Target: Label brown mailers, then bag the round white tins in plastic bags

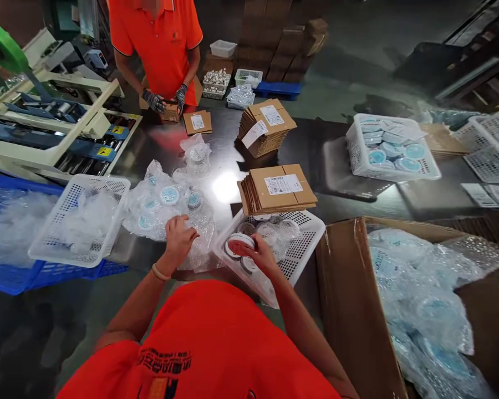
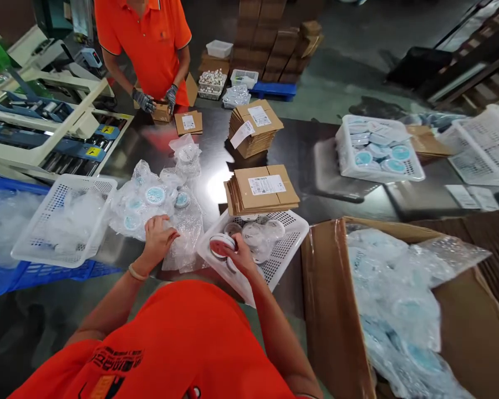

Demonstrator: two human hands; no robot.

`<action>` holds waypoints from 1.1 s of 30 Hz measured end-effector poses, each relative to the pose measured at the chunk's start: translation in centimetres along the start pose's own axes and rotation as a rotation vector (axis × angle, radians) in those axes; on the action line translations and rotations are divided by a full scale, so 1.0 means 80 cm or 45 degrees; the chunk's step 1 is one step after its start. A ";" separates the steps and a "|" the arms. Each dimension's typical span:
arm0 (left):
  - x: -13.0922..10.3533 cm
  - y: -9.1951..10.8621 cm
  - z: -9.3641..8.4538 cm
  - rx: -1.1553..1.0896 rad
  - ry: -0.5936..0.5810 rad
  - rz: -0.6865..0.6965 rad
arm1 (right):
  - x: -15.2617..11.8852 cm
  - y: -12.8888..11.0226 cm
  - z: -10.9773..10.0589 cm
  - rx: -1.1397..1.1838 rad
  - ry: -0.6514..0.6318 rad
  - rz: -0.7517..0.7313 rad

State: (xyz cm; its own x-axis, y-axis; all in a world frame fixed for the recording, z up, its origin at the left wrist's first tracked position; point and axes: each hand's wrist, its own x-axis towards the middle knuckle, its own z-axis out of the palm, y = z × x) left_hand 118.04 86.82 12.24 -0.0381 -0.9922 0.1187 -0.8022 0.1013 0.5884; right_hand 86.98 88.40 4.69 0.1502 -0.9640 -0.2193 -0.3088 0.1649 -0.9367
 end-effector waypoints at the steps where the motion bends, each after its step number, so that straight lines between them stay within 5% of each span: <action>1: 0.004 0.003 -0.007 0.039 -0.024 -0.007 | -0.007 -0.012 -0.003 0.122 -0.050 -0.043; 4: 0.009 0.012 -0.014 -0.110 -0.205 -0.188 | -0.027 -0.050 0.007 0.351 -0.296 -0.099; 9: -0.013 0.035 0.011 -0.855 -0.296 -0.462 | -0.032 -0.079 0.070 0.675 -0.527 -0.075; 13: -0.022 0.034 0.016 -0.892 -0.332 -0.263 | -0.021 -0.067 0.088 0.867 -0.365 0.047; 18: -0.010 0.014 0.004 -0.243 0.004 0.012 | -0.017 -0.055 0.057 0.930 -0.061 0.157; 21: -0.009 0.021 0.010 -0.126 -0.012 0.049 | -0.023 -0.064 0.051 1.120 0.215 0.026; 23: -0.011 0.035 0.018 -0.133 -0.061 0.057 | -0.029 -0.072 0.059 1.208 0.238 -0.104; 28: -0.023 0.062 0.019 -0.298 -0.172 0.147 | -0.030 -0.070 0.094 0.812 -0.002 -0.250; 33: -0.030 0.060 0.014 -0.208 -0.225 0.103 | -0.037 -0.059 0.091 -0.273 0.036 -0.265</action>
State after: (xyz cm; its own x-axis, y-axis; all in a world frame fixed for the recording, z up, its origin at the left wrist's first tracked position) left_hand 113.59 89.63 13.85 -0.2136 -0.9762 0.0376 -0.6858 0.1773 0.7058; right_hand 94.84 92.00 7.78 0.2063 -0.9783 -0.0178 -0.4661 -0.0823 -0.8809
